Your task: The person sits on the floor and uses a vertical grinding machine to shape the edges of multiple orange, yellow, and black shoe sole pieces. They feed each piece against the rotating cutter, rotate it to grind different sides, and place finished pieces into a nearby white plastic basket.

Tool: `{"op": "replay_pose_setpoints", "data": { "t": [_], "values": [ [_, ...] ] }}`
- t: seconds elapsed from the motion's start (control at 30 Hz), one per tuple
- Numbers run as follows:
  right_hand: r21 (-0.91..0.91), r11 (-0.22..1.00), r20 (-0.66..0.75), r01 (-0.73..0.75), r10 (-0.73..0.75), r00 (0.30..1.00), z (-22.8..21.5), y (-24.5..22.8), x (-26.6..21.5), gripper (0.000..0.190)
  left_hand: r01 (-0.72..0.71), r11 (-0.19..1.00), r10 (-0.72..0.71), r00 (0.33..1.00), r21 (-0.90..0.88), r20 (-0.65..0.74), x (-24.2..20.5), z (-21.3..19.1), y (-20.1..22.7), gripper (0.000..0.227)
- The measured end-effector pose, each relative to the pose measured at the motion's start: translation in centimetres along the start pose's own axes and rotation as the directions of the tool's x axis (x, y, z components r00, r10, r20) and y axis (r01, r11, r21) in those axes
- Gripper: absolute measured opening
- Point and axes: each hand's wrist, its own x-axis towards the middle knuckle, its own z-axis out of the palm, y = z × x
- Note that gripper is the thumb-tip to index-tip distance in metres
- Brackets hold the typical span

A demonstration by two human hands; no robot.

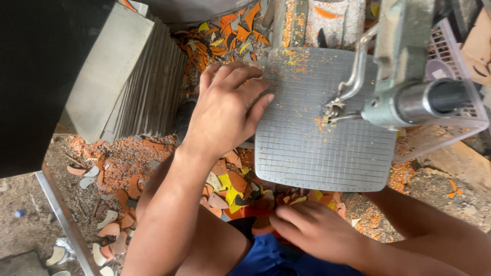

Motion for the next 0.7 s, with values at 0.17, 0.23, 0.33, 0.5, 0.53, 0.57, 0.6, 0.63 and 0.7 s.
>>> {"op": "replay_pose_setpoints", "data": {
  "t": [0.17,0.23,0.33,0.5,0.53,0.57,0.6,0.63,0.7],
  "values": [
    [-0.188,0.981,-0.374,-0.054,-0.020,0.927,-9.0,1.9,-1.1,0.032,-0.023,0.994,0.025,0.999,-0.102,0.022,-0.6,-0.1,1.5,0.021],
    [-0.207,0.961,-0.440,-0.181,0.074,0.895,-9.5,3.6,-0.7,0.031,-0.087,0.987,0.091,0.996,-0.135,0.024,-0.6,0.1,2.1,0.020],
    [-0.182,0.929,-0.454,-0.322,0.211,0.866,-9.7,4.6,-0.9,0.037,-0.121,0.971,0.161,0.969,-0.209,0.187,-1.0,0.4,3.0,0.017],
    [-0.077,0.873,-0.495,-0.481,0.385,0.779,-10.2,3.9,-1.8,0.039,-0.190,0.965,0.235,0.932,-0.179,0.277,-2.1,1.2,4.9,0.044],
    [-0.110,0.877,-0.478,-0.467,0.366,0.799,-10.0,4.0,-1.8,0.041,-0.175,0.969,0.222,0.930,-0.175,0.294,-2.4,1.3,5.6,0.052],
    [-0.143,0.880,-0.459,-0.453,0.346,0.818,-9.8,4.1,-1.7,0.043,-0.190,0.968,0.231,0.930,-0.162,0.286,-2.8,1.5,6.2,0.055],
    [-0.180,0.882,-0.439,-0.436,0.324,0.838,-9.7,4.3,-1.6,0.045,-0.206,0.967,0.241,0.931,-0.149,0.273,-3.1,1.8,6.9,0.057],
    [-0.159,0.884,-0.445,-0.439,0.333,0.831,-9.5,4.3,-1.6,0.045,-0.222,0.966,0.251,0.932,-0.136,0.260,-3.3,2.1,7.3,0.060],
    [-0.117,0.892,-0.454,-0.437,0.343,0.822,-9.0,4.2,-1.4,0.046,-0.215,0.966,0.246,0.937,-0.147,0.250,-3.6,2.6,7.7,0.054]
  ]
}}
